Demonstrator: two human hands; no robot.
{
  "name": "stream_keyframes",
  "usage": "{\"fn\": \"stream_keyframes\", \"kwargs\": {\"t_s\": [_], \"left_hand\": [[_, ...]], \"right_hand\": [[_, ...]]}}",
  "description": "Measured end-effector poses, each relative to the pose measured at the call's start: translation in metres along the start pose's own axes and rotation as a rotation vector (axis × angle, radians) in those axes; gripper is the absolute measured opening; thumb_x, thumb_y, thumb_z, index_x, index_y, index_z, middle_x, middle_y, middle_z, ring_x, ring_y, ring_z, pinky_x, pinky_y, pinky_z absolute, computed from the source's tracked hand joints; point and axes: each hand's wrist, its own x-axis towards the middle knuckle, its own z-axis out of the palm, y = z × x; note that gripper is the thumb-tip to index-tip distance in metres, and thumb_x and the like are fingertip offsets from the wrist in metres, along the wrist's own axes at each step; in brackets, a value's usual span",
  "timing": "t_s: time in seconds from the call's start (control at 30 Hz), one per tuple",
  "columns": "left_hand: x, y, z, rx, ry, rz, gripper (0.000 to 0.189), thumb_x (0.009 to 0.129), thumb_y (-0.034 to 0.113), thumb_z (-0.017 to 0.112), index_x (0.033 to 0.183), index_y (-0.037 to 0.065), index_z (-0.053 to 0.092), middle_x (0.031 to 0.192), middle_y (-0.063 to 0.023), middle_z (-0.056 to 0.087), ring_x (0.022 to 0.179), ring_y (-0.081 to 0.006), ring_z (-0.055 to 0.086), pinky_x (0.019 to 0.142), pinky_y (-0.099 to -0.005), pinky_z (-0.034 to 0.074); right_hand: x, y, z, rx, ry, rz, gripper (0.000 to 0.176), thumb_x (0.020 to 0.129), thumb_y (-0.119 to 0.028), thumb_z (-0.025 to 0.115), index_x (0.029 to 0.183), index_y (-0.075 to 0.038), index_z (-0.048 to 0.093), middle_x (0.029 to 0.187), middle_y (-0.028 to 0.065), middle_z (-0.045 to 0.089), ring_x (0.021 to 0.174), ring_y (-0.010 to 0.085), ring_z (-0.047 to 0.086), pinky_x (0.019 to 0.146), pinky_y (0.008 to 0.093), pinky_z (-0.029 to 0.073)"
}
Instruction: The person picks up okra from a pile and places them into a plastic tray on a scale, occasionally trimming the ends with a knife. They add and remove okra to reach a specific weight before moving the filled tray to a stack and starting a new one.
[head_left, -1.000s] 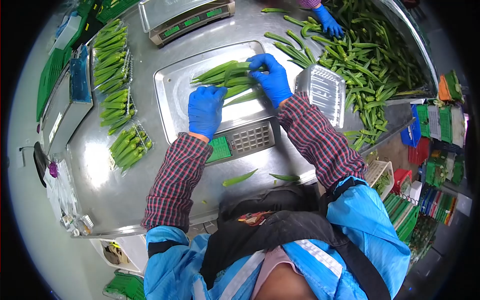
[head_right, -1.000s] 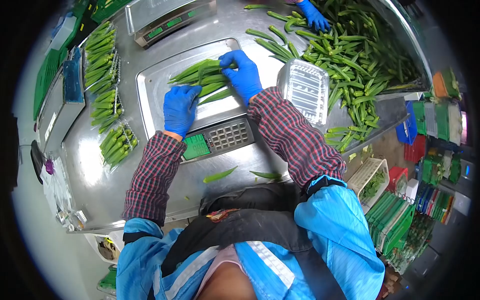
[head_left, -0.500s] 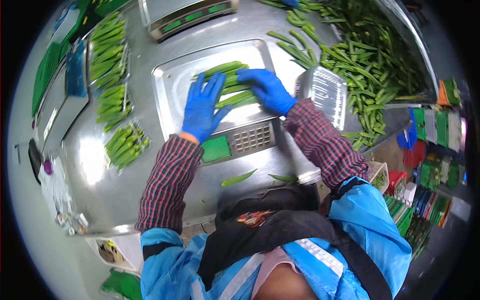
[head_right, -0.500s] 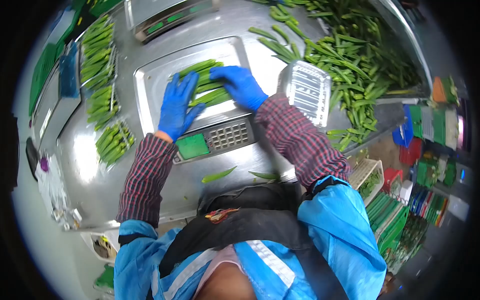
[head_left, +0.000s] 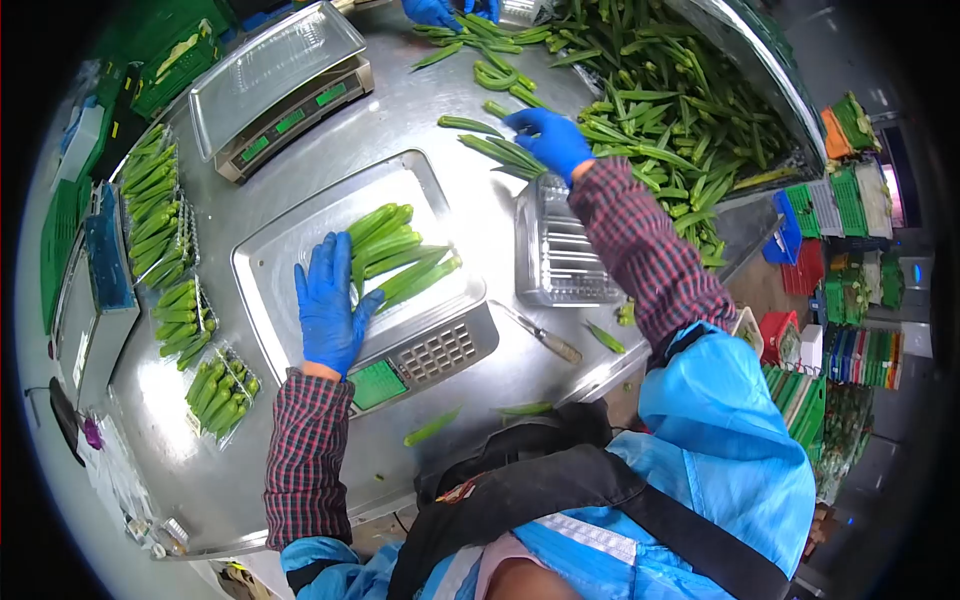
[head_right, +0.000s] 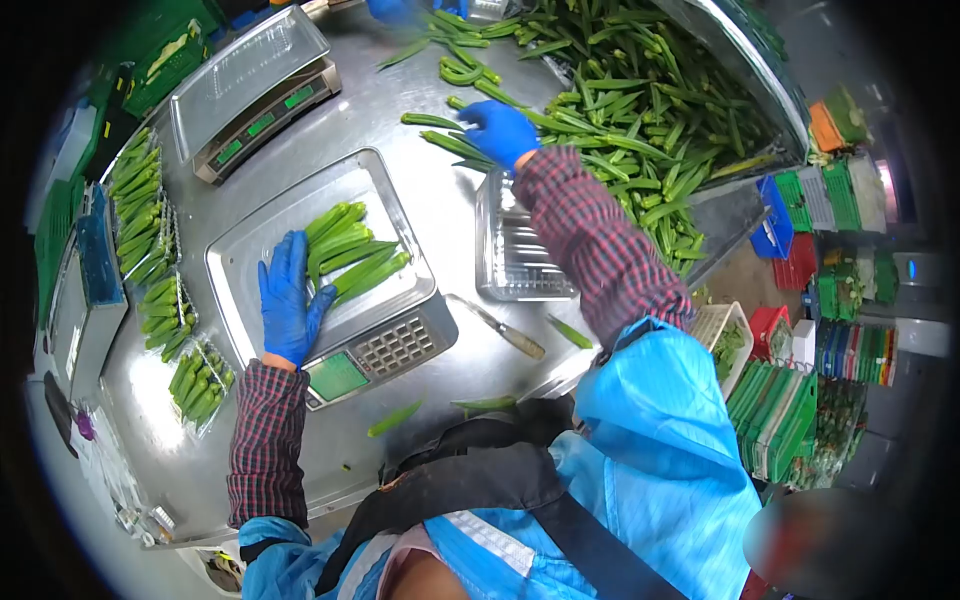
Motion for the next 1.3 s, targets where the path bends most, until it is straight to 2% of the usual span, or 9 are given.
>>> {"fn": "stream_keyframes", "kwargs": {"t_s": [0.1,0.33,0.43,0.57,0.67,0.73,0.9,1.03,1.3], "left_hand": [[0.003,0.002,-0.003,-0.081,0.055,-0.005,0.079,0.082,0.031,0.065,0.146,0.008,0.028,0.147,-0.0203,0.032,0.136,-0.0386,0.029,0.112,-0.0525,0.017],[-0.015,0.008,-0.01,-0.364,0.298,-0.177,0.059,0.085,0.015,0.061,0.139,0.003,0.041,0.143,-0.0192,0.038,0.134,-0.0341,0.035,0.111,-0.041,0.026],[-0.023,0.014,-0.021,-0.275,0.315,-0.241,0.047,0.087,0.008,0.059,0.132,0.004,0.049,0.14,-0.0173,0.043,0.131,-0.031,0.04,0.109,-0.0391,0.03],[-0.037,-0.003,-0.013,-0.389,0.439,-0.302,0.044,0.085,0.002,0.06,0.129,0.004,0.053,0.133,-0.0149,0.049,0.127,-0.0269,0.044,0.107,-0.0372,0.033],[-0.042,-0.01,-0.012,-0.446,0.478,-0.327,0.043,0.085,0.002,0.06,0.128,0.004,0.054,0.131,-0.0135,0.052,0.126,-0.0258,0.046,0.107,-0.0371,0.033],[-0.044,-0.007,-0.014,-0.509,0.487,-0.367,0.041,0.087,0.006,0.059,0.127,0.004,0.054,0.13,-0.0115,0.053,0.125,-0.0242,0.047,0.106,-0.0361,0.034],[-0.044,-0.013,-0.004,-0.753,0.528,-0.344,0.039,0.094,0.018,0.056,0.131,0.007,0.051,0.132,-0.0098,0.052,0.122,-0.0205,0.047,0.104,-0.0342,0.035],[-0.038,-0.007,0.005,-0.919,0.59,-0.301,0.047,0.097,0.025,0.053,0.139,0.008,0.042,0.136,-0.0123,0.048,0.121,-0.0204,0.047,0.104,-0.0363,0.035],[-0.053,0.001,0.017,-0.748,0.431,-0.225,0.053,0.094,0.02,0.056,0.142,0.009,0.038,0.141,-0.0164,0.041,0.131,-0.0276,0.04,0.108,-0.0358,0.033]], "right_hand": [[0.059,0.056,-0.01,-0.27,-0.089,0.134,0.045,0.079,-0.02,0.068,0.123,-0.012,0.06,0.113,0.0132,0.063,0.103,0.0243,0.062,0.09,0.033,0.048],[0.102,0.047,0.064,-0.363,-0.078,-0.408,0.056,0.075,-0.028,0.072,0.125,-0.01,0.053,0.123,0.0167,0.055,0.109,0.0357,0.055,0.09,0.0426,0.047],[0.103,0.047,0.084,-0.505,-0.217,-0.237,0.045,0.075,-0.031,0.071,0.109,-0.009,0.053,0.105,0.0204,0.06,0.1,0.0377,0.058,0.084,0.0468,0.046],[0.107,0.06,0.07,-0.643,-0.337,-0.149,0.062,0.076,-0.033,0.068,0.13,-0.012,0.048,0.119,0.0223,0.058,0.108,0.0372,0.058,0.091,0.0436,0.046],[0.121,0.081,0.053,-0.315,-0.04,-0.259,0.052,0.081,-0.026,0.062,0.127,-0.006,0.048,0.112,0.0239,0.06,0.102,0.039,0.06,0.087,0.044,0.048],[0.102,0.039,0.031,-0.227,0.111,-0.34,0.056,0.082,-0.027,0.064,0.132,-0.008,0.045,0.11,0.0254,0.061,0.1,0.0396,0.06,0.083,0.0441,0.048],[0.017,-0.108,0.02,0.074,-0.225,-0.492,0.054,0.085,-0.006,0.062,0.135,-0.002,0.042,0.115,0.0139,0.058,0.098,0.0158,0.057,0.084,0.0309,0.048],[-0.053,-0.179,0.072,-0.317,-0.261,-0.795,0.049,0.081,-0.017,0.063,0.129,-0.014,0.049,0.102,0.0172,0.065,0.087,0.035,0.065,0.077,0.0419,0.052],[-0.076,-0.161,0.149,-0.189,-0.193,-0.966,0.056,0.076,-0.04,0.071,0.122,-0.011,0.058,0.101,0.0105,0.063,0.097,0.0335,0.058,0.087,0.0411,0.047]]}}
